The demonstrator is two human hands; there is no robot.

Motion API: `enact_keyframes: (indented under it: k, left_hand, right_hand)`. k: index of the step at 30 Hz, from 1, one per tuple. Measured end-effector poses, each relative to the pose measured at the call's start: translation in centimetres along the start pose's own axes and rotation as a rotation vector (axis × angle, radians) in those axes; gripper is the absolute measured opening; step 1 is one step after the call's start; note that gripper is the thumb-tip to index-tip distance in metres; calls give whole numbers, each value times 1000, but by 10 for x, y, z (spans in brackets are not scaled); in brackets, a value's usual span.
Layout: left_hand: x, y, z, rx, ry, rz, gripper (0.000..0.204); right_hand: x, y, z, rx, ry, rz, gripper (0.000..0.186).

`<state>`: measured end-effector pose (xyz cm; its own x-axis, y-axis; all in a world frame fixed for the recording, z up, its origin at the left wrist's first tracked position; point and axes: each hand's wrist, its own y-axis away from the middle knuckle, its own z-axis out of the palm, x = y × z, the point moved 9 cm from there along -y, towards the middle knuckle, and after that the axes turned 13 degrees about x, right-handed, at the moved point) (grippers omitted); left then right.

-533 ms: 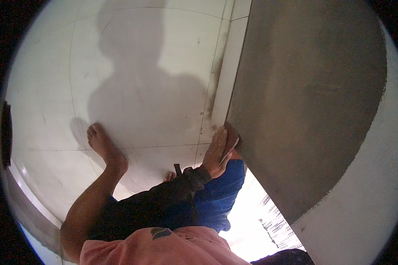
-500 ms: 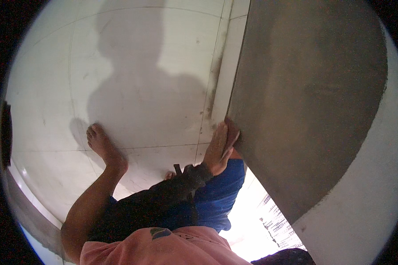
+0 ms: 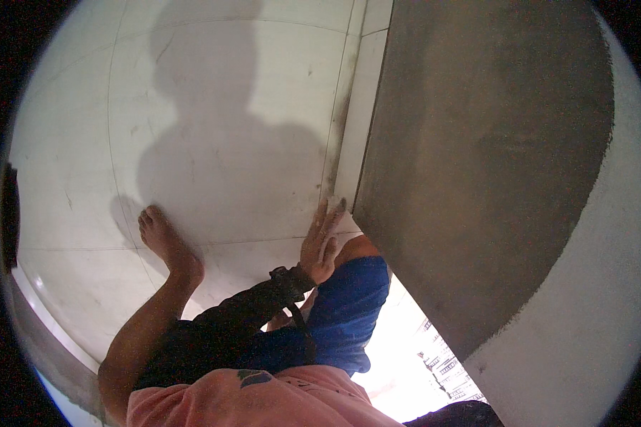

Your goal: The person kneels on a tiled floor and uses a sanding block to smooth a freshly plastered wall. They repeatedly rub the block against the wall surface, moving from the lower section upward and across the wall.

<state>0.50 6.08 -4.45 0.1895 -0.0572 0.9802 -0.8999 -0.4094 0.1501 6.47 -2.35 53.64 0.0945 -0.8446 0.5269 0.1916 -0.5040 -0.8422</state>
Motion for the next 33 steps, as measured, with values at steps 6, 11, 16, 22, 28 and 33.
enact_keyframes:
  k: [6, 11, 16, 22, 28, 33]
  left_hand:
    - [16, -7, -304, 694, -1140, -356, 39]
    - [76, -45, -32, 153, 142, 46, 70]
    - [52, -154, 32, 176, 96, 130, 85]
    - [81, -123, 30, -6, 37, 95, 84]
    - [76, -25, 27, 82, 233, 110, 85]
    - [83, -228, 2, 175, 230, 124, 85]
  right_hand:
    - [3, -6, -5, 7, 21, 24, 57]
    - [3, -11, -6, -3, 52, 10, 56]
    - [4, -13, -4, -16, 75, 9, 55]
    - [6, -14, -2, -30, 51, 43, 54]
    - [2, -16, -4, -25, 86, 31, 53]
    - [-2, -18, -7, -36, 82, 22, 52]
